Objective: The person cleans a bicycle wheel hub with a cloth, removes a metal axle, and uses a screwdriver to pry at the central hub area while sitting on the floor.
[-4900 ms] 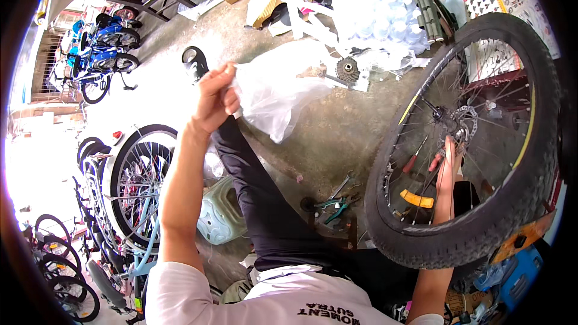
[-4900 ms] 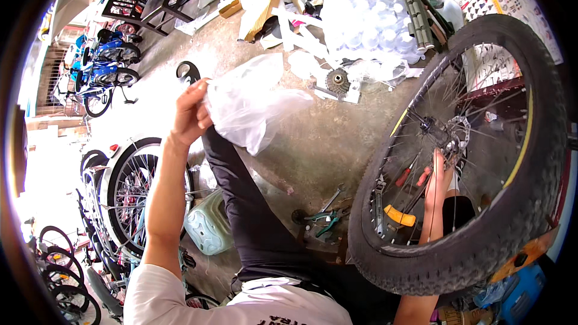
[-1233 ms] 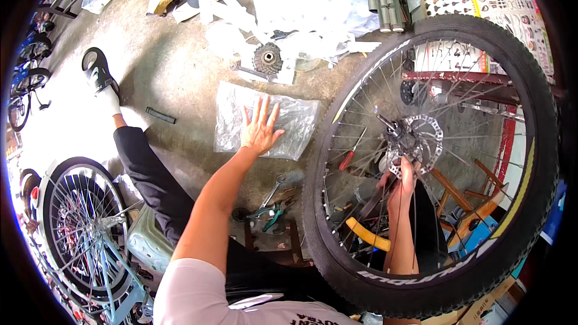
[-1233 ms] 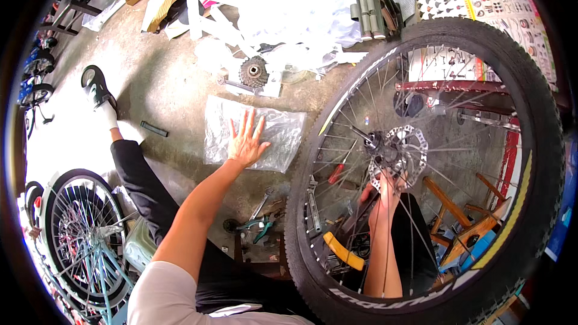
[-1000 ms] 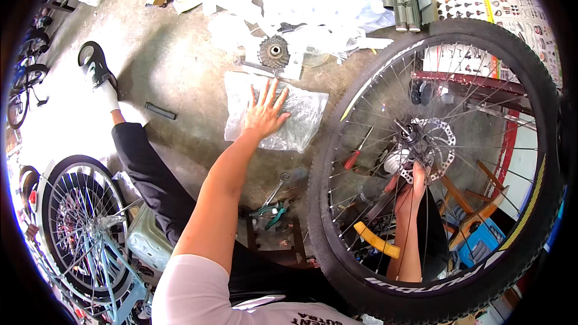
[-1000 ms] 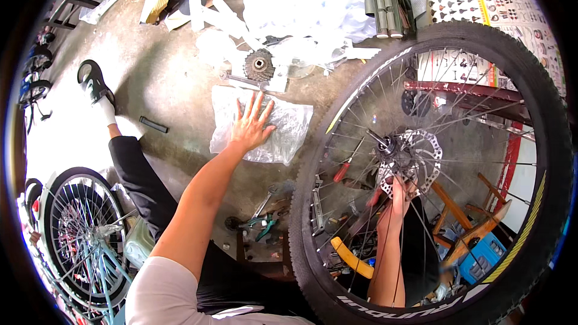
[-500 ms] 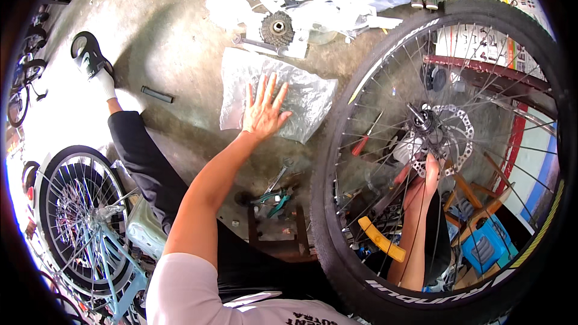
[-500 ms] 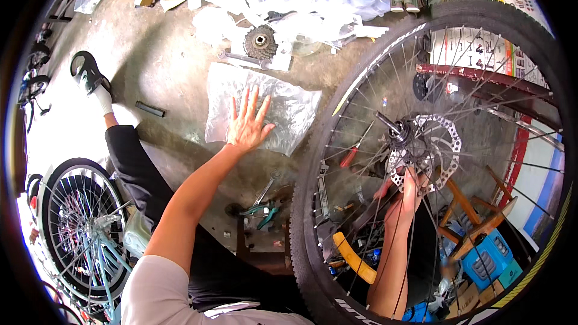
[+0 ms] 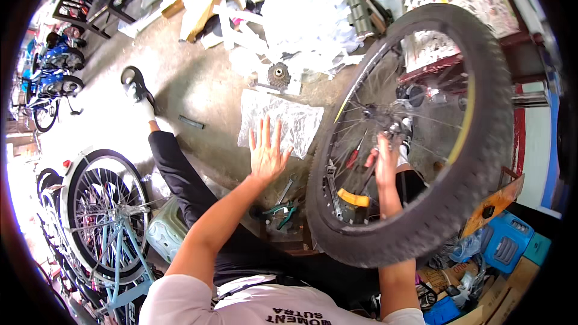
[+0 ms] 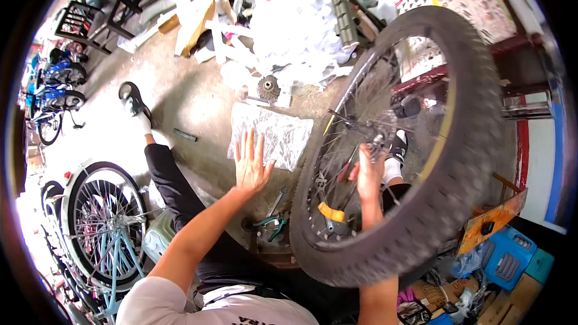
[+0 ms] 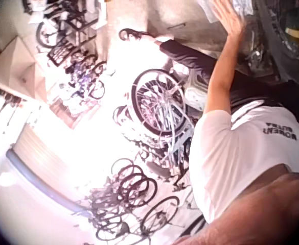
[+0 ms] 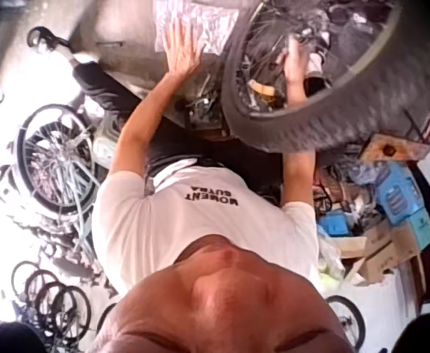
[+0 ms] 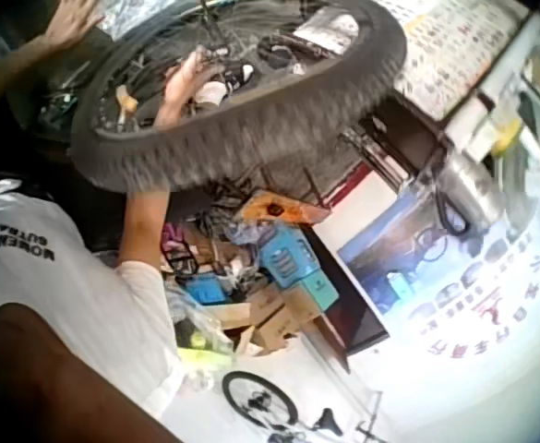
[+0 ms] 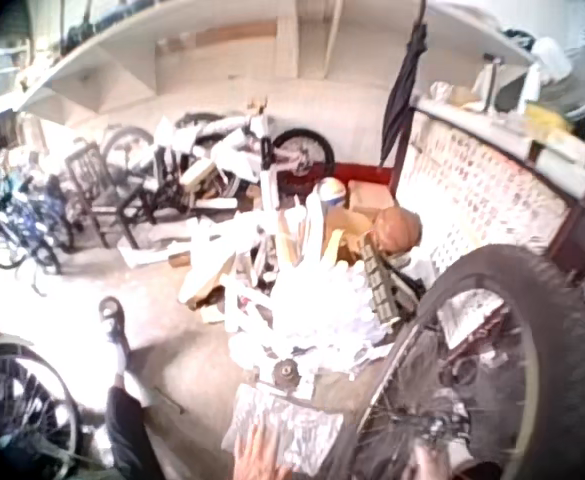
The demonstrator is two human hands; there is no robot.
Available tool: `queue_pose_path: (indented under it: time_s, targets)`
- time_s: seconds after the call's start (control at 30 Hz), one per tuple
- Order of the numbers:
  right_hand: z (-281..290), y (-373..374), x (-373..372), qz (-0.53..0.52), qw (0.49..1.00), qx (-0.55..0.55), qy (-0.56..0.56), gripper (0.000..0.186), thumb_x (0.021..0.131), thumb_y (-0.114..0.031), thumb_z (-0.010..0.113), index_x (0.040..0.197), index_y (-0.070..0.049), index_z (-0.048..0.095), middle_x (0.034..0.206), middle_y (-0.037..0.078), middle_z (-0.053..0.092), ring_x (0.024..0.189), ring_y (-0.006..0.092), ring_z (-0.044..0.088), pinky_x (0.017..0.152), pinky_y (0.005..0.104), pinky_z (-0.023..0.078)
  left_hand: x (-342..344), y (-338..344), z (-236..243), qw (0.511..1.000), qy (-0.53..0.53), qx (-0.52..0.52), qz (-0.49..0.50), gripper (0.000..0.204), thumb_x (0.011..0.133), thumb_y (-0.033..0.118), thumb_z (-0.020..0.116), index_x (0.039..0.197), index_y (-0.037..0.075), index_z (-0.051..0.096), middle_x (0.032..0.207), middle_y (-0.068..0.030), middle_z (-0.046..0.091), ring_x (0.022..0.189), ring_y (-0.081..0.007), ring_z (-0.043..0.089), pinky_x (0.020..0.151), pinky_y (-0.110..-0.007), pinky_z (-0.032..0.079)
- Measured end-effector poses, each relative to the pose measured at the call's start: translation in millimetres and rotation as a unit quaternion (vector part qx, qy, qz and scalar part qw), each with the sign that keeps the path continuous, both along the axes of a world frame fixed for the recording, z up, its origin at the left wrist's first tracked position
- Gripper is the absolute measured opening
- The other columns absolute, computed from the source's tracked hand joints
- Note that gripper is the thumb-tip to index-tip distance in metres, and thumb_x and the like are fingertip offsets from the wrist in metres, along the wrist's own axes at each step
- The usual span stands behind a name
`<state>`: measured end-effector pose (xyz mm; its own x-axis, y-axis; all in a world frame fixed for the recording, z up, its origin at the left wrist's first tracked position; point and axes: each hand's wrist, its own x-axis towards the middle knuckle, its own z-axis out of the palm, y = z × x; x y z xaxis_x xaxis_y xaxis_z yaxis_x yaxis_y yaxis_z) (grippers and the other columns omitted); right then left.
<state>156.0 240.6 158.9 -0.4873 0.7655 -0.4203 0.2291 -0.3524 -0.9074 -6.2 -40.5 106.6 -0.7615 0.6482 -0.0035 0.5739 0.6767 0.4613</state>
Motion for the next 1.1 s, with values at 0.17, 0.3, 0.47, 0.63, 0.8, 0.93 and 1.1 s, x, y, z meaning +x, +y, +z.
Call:
queue_pose_path:
  time_s: [0.17, 0.3, 0.47, 0.63, 0.8, 0.93, 1.1]
  targets:
    - [27.7, -29.2, -7.3, 0.081, 0.971, 0.178, -0.140, 0.047, 0.097, -0.033, 0.064, 0.129, -0.003, 0.049, 0.078, 0.009, 0.057, 0.053, 0.0198, 0.056, 0.047, 0.0326, 0.047, 52.7, -8.8, 169.4, 0.952, -0.133, 0.273, -0.034, 0.063, 0.098, 0.031, 0.058, 0.146, -0.004, 0.040, 0.148, -0.0273, 0.045, 0.136, -0.0443, 0.046, 0.112, -0.049, 0.037]
    - [19.1, -43.3, 9.1, 0.175, 0.901, 0.342, -0.200, 0.047, 0.096, -0.034, 0.065, 0.128, -0.003, 0.048, 0.079, 0.010, 0.057, 0.055, 0.0215, 0.056, 0.048, 0.0339, 0.047, 108.3, 5.9, 275.0, 0.887, -0.164, 0.408, -0.141, 0.085, 0.086, 0.046, 0.075, 0.147, -0.002, 0.039, 0.142, -0.0256, 0.049, 0.128, -0.0399, 0.053, 0.107, -0.045, 0.042]
    - [38.1, -38.4, 22.3, 0.211, 0.859, 0.409, -0.224, 0.048, 0.096, -0.035, 0.065, 0.126, -0.002, 0.047, 0.080, 0.012, 0.058, 0.057, 0.0237, 0.057, 0.050, 0.0356, 0.047, 154.1, 26.9, 311.1, 0.919, -0.177, 0.343, -0.078, 0.100, 0.074, 0.032, 0.086, 0.152, 0.003, 0.031, 0.142, -0.0219, 0.047, 0.130, -0.0410, 0.049, 0.105, -0.043, 0.046]
    - [30.0, -36.9, 42.9, 0.221, 0.848, 0.412, -0.249, 0.049, 0.095, -0.037, 0.065, 0.125, -0.002, 0.047, 0.080, 0.013, 0.059, 0.060, 0.0258, 0.057, 0.053, 0.0373, 0.047, 172.9, 36.3, 289.3, 0.905, -0.277, 0.316, -0.067, 0.094, 0.076, 0.025, 0.080, 0.152, 0.005, 0.030, 0.138, -0.0217, 0.052, 0.124, -0.0408, 0.055, 0.100, -0.043, 0.049]
    - [25.9, -37.4, 49.5, 0.215, 0.840, 0.420, -0.270, 0.050, 0.094, -0.038, 0.066, 0.124, -0.002, 0.046, 0.081, 0.015, 0.059, 0.062, 0.0280, 0.058, 0.055, 0.0390, 0.047, 181.5, 30.7, 278.2, 0.892, -0.302, 0.323, -0.092, 0.088, 0.075, 0.021, 0.076, 0.150, 0.004, 0.034, 0.132, -0.0206, 0.057, 0.119, -0.0408, 0.059, 0.095, -0.046, 0.051]
    - [28.7, -35.8, 54.3, 0.205, 0.834, 0.425, -0.287, 0.051, 0.093, -0.039, 0.066, 0.122, -0.002, 0.046, 0.082, 0.016, 0.060, 0.064, 0.0297, 0.058, 0.056, 0.0403, 0.047, 175.6, 18.2, 278.8, 0.869, -0.322, 0.364, -0.096, 0.088, 0.076, 0.022, 0.078, 0.150, 0.002, 0.035, 0.136, -0.0221, 0.056, 0.120, -0.0405, 0.060, 0.097, -0.043, 0.050]
    - [29.6, -45.6, 47.3, 0.204, 0.826, 0.435, -0.295, 0.052, 0.092, -0.040, 0.067, 0.121, -0.002, 0.045, 0.082, 0.017, 0.060, 0.066, 0.0318, 0.059, 0.059, 0.0420, 0.047, 163.0, -4.0, 285.9, 0.836, -0.349, 0.419, -0.055, 0.089, 0.075, 0.020, 0.081, 0.149, -0.001, 0.038, 0.135, -0.0233, 0.059, 0.121, -0.0375, 0.062, 0.101, -0.041, 0.049]
